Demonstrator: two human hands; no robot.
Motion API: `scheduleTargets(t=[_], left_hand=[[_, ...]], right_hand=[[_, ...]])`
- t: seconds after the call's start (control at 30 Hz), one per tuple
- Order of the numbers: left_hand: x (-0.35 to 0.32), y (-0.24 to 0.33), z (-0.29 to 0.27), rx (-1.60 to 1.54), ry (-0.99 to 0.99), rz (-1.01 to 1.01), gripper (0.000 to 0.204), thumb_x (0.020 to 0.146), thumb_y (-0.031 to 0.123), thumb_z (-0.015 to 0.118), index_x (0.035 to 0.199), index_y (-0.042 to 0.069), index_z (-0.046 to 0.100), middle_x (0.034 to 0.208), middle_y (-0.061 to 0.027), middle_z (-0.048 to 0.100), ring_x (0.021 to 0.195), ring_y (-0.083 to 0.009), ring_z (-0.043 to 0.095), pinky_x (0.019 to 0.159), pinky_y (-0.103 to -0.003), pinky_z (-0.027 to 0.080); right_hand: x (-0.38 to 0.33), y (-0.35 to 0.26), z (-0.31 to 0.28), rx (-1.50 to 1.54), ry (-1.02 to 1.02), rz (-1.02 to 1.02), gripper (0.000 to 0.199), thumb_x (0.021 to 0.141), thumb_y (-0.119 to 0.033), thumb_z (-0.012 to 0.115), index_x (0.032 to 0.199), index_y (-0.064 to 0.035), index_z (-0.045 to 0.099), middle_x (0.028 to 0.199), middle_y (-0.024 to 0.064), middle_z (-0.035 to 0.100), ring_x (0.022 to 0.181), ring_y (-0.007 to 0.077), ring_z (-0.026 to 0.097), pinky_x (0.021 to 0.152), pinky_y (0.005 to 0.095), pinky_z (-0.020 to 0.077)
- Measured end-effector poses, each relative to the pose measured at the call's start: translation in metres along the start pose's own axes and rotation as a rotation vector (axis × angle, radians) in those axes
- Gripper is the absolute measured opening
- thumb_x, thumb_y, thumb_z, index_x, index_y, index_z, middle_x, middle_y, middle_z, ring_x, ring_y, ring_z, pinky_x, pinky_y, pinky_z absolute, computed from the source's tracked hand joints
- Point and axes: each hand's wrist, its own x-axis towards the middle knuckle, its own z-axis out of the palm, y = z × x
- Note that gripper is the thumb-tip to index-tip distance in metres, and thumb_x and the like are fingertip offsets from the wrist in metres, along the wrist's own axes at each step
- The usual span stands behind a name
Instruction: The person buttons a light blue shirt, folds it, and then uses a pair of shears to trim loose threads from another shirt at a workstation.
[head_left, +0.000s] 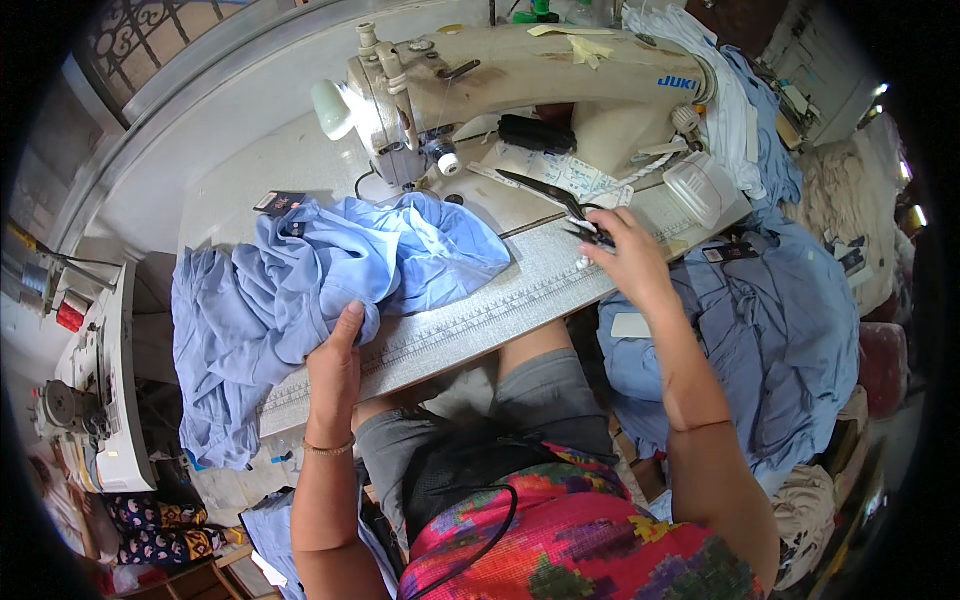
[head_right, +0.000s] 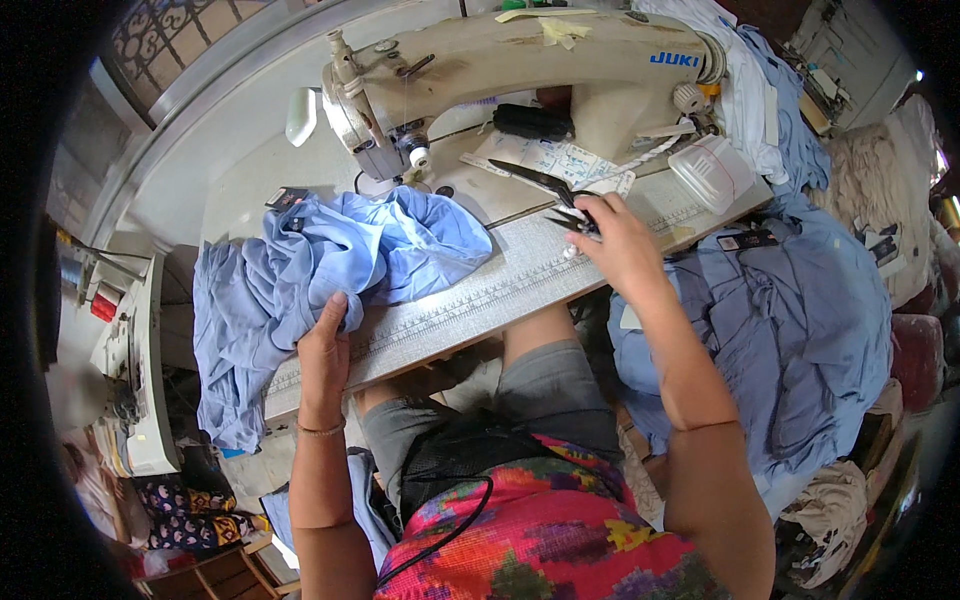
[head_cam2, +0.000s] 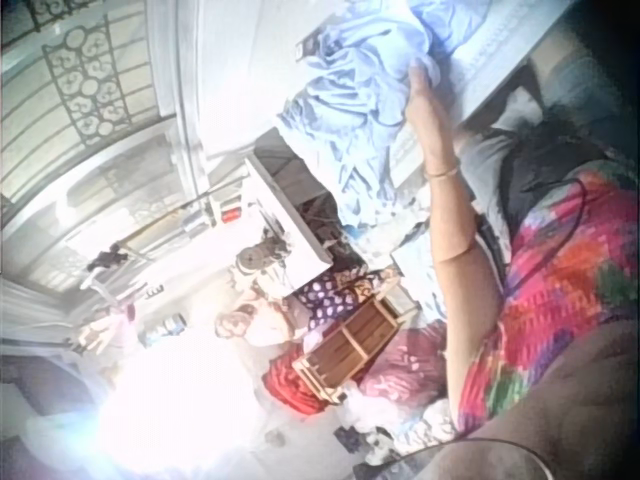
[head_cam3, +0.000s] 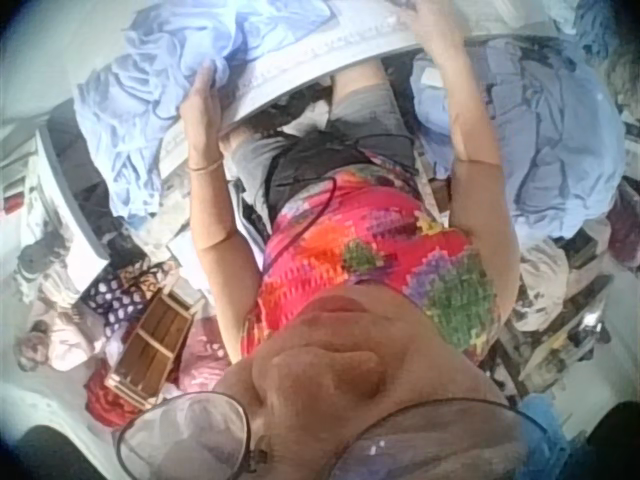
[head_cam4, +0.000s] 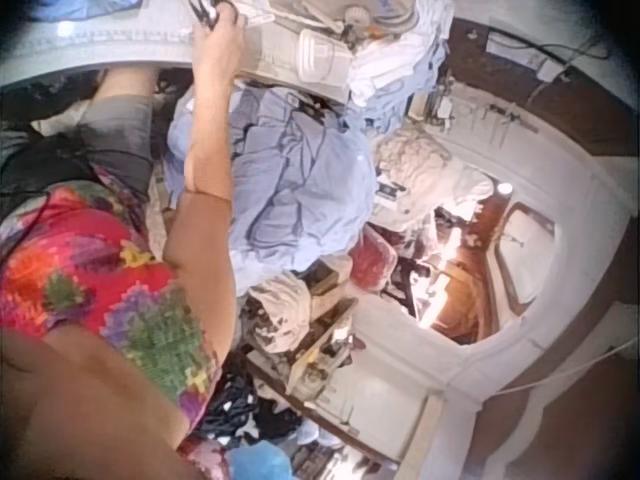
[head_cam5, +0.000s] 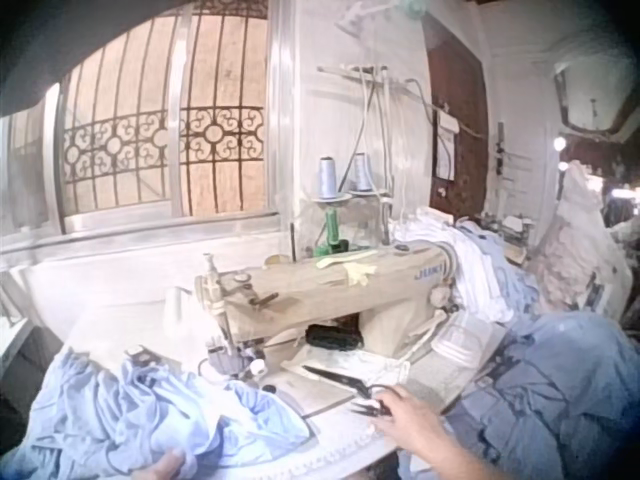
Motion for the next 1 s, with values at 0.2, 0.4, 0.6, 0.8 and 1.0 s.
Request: scheduleTargets(t=[0.2, 0.4, 0.6, 0.8, 1.0], left_hand=[[-0.002, 0.0, 0.007, -0.01, 0.003, 0.009, 0.049, 0.083, 0.009, 0.067, 0.126, -0.002, 0.045, 0.122, -0.0096, 0.052, 0.109, -0.0196, 0.052, 0.097, -0.031, 0.039], [-0.003, 0.001, 0.003, 0.015, 0.015, -0.009, 0.05, 0.083, 0.009, 0.068, 0.126, -0.002, 0.045, 0.122, -0.0097, 0.052, 0.109, -0.0194, 0.051, 0.097, -0.031, 0.039], [0.0, -0.002, -0.001, 0.033, -0.016, -0.019, 0.05, 0.083, 0.011, 0.068, 0.126, -0.003, 0.044, 0.124, -0.0097, 0.05, 0.111, -0.019, 0.05, 0.098, -0.031, 0.038], [0.0, -0.001, 0.001, 0.026, -0.017, 0.012, 0.053, 0.084, 0.011, 0.068, 0.128, -0.003, 0.043, 0.125, -0.0101, 0.049, 0.112, -0.0191, 0.05, 0.099, -0.031, 0.038], [0.001, -0.002, 0.0, 0.034, -0.023, -0.011, 0.055, 0.083, 0.011, 0.068, 0.129, -0.003, 0.041, 0.126, -0.0104, 0.049, 0.112, -0.02, 0.05, 0.098, -0.031, 0.038]], right_hand=[[-0.013, -0.002, 0.008, -0.083, -0.11, -0.015, 0.031, 0.074, -0.005, 0.063, 0.104, -0.0099, 0.056, 0.099, 0.012, 0.06, 0.088, 0.0356, 0.059, 0.073, 0.0433, 0.0478], [-0.024, 0.007, -0.004, 0.086, -0.153, -0.032, 0.028, 0.076, 0.002, 0.055, 0.104, -0.0015, 0.052, 0.099, 0.0187, 0.058, 0.091, 0.0391, 0.056, 0.076, 0.0426, 0.0446], [-0.012, 0.019, -0.001, 0.004, -0.159, -0.104, 0.032, 0.077, 0.005, 0.048, 0.109, 0.0006, 0.046, 0.102, 0.0208, 0.055, 0.094, 0.0406, 0.054, 0.079, 0.0444, 0.0431], [0.001, 0.02, 0.006, 0.125, -0.04, -0.072, 0.02, 0.083, 0.003, 0.047, 0.102, 0.0018, 0.049, 0.096, 0.0186, 0.055, 0.089, 0.0369, 0.054, 0.077, 0.0379, 0.0436], [-0.005, 0.021, -0.009, 0.261, -0.05, -0.073, 0.017, 0.08, 0.007, 0.046, 0.096, 0.0025, 0.051, 0.092, 0.0148, 0.051, 0.087, 0.0306, 0.054, 0.077, 0.0341, 0.0429]])
